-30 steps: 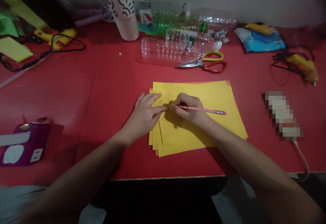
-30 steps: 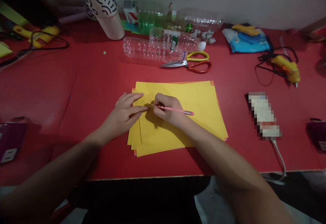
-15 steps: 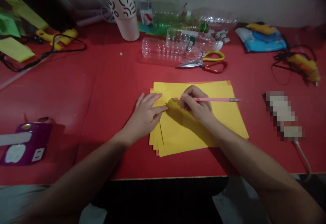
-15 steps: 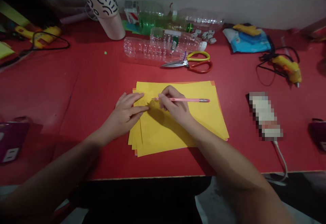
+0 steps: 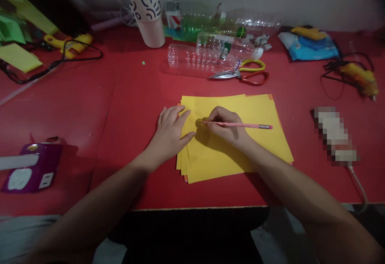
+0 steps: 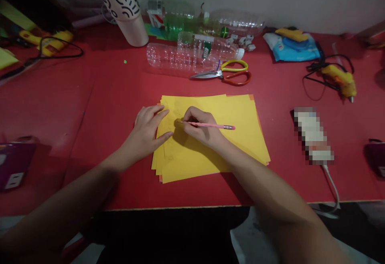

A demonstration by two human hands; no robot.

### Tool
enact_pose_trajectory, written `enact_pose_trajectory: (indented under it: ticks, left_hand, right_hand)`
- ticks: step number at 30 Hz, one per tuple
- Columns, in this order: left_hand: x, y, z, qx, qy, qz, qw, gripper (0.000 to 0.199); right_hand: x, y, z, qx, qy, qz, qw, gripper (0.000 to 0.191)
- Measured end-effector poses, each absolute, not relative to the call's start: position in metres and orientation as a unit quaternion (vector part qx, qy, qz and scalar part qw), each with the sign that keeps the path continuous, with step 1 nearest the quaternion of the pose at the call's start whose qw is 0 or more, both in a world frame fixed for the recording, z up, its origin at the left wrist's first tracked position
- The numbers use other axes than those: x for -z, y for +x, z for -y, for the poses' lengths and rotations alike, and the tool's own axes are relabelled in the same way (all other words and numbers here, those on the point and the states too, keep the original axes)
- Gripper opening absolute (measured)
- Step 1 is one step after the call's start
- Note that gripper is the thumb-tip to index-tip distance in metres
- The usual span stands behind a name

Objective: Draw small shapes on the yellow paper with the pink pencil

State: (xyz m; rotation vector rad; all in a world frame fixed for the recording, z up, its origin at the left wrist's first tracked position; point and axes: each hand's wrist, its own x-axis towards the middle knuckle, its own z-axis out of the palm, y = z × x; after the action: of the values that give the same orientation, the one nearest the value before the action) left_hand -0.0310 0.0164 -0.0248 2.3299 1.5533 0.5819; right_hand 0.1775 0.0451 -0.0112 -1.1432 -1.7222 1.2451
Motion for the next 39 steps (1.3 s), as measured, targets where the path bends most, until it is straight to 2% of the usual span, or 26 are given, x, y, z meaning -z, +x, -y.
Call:
enact_pose_trajectory:
  ticks: [7, 13, 23, 39]
  left_hand:
    - [0.0227, -0.0305, -0.0155, -0.198, 0.794, -0.548, 0.173, 0.049]
    - [0.0199, -0.0305, -0.0155, -0.19, 0.798, -0.546, 0.168, 0.039]
    - [0.02, -0.0304, -0.0154, -0.192, 0.797, -0.545, 0.176, 0.038]
    - [0.0199, -0.029, -0.0157, -0.193, 0.798, -0.548, 0.162, 0.037]
  right_hand:
    - [0.011, 0.1773, -0.0462, -0.481, -0.446, 0.677, 0.332, 0.013]
    - [0.0103, 0.1778, -0.0468, -0.489, -0.443, 0.678, 0.325, 0.01]
    - [0.0108, 0.1786, -0.047, -0.482, -0.442, 0.69, 0.311, 0.012]
    - [0.0179, 0.1762, -0.0456, -0.453, -0.475, 0.671, 0.345, 0.017]
